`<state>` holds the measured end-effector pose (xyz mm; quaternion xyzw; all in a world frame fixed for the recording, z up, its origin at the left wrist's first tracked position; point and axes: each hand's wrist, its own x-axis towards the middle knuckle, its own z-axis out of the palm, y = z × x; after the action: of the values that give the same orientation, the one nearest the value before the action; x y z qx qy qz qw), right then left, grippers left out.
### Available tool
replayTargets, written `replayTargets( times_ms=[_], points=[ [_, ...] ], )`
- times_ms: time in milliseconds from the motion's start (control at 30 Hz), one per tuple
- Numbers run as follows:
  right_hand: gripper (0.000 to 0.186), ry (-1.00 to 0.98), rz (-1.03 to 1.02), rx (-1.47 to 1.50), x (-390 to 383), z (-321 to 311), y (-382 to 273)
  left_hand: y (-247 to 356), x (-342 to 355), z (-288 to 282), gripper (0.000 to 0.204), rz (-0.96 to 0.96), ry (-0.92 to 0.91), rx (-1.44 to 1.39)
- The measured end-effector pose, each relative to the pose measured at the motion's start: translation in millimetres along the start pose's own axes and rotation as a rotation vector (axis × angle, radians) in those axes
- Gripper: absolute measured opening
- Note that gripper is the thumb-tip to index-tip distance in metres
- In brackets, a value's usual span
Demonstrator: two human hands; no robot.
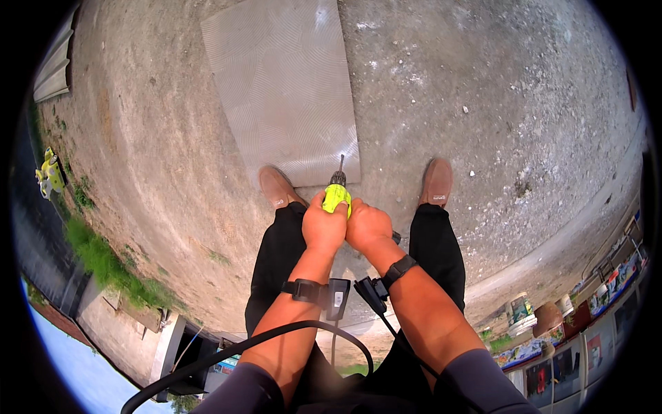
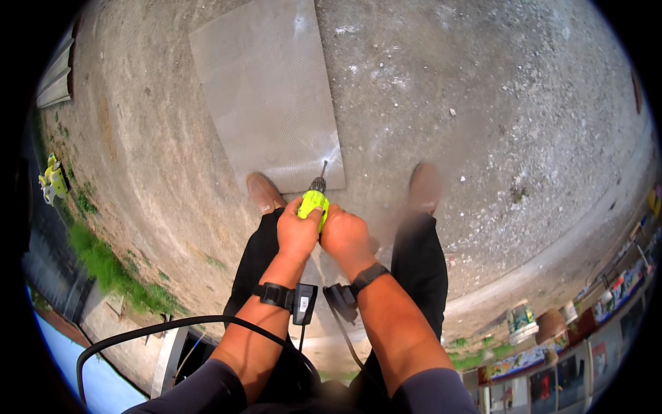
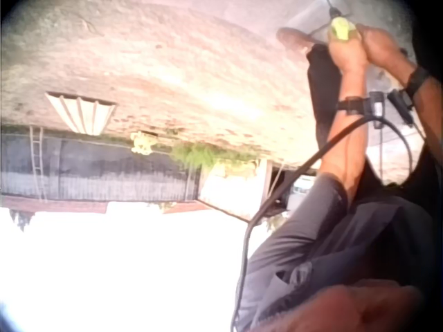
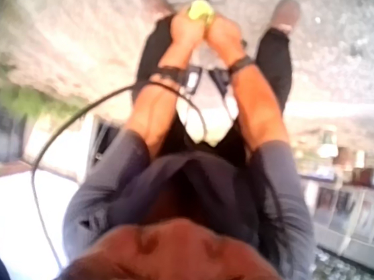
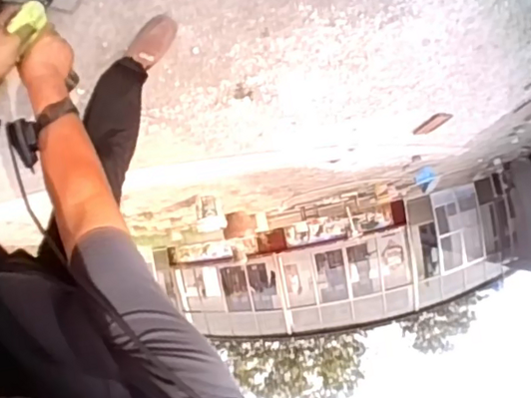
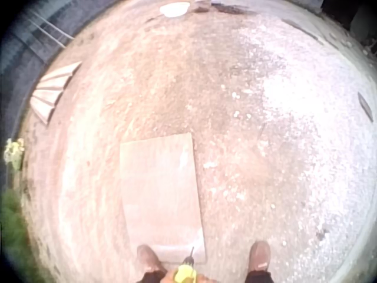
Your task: The person uses a cordless drill to make holes in a rectangular ceramic tile placed on the ground. The person drills multiple holes, repositions the tile, and continues drilling at different locations.
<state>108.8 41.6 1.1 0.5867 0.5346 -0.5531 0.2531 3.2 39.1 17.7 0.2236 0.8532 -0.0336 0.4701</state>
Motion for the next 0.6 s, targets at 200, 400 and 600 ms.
replayTargets(
  times_ms=[200, 400, 600],
  points=[
    [0.027, -0.016, -0.016, -0.029, -15.0, -0.8, -0.4, -7.5, -13.9, -3.5, 0.057, 0.009, 0.005, -0.004],
    [0.029, 0.143, -0.139, -0.066, -48.2, 9.5, 3.9, -33.6, -38.5, -8.3, 0.066, -0.029, -0.017, -0.151],
    [0.049, 0.003, -0.158, -0.067, -92.3, 1.2, -2.7, -32.5, -109.9, -43.8, 0.070, -0.190, -0.071, -0.747]
  ],
)
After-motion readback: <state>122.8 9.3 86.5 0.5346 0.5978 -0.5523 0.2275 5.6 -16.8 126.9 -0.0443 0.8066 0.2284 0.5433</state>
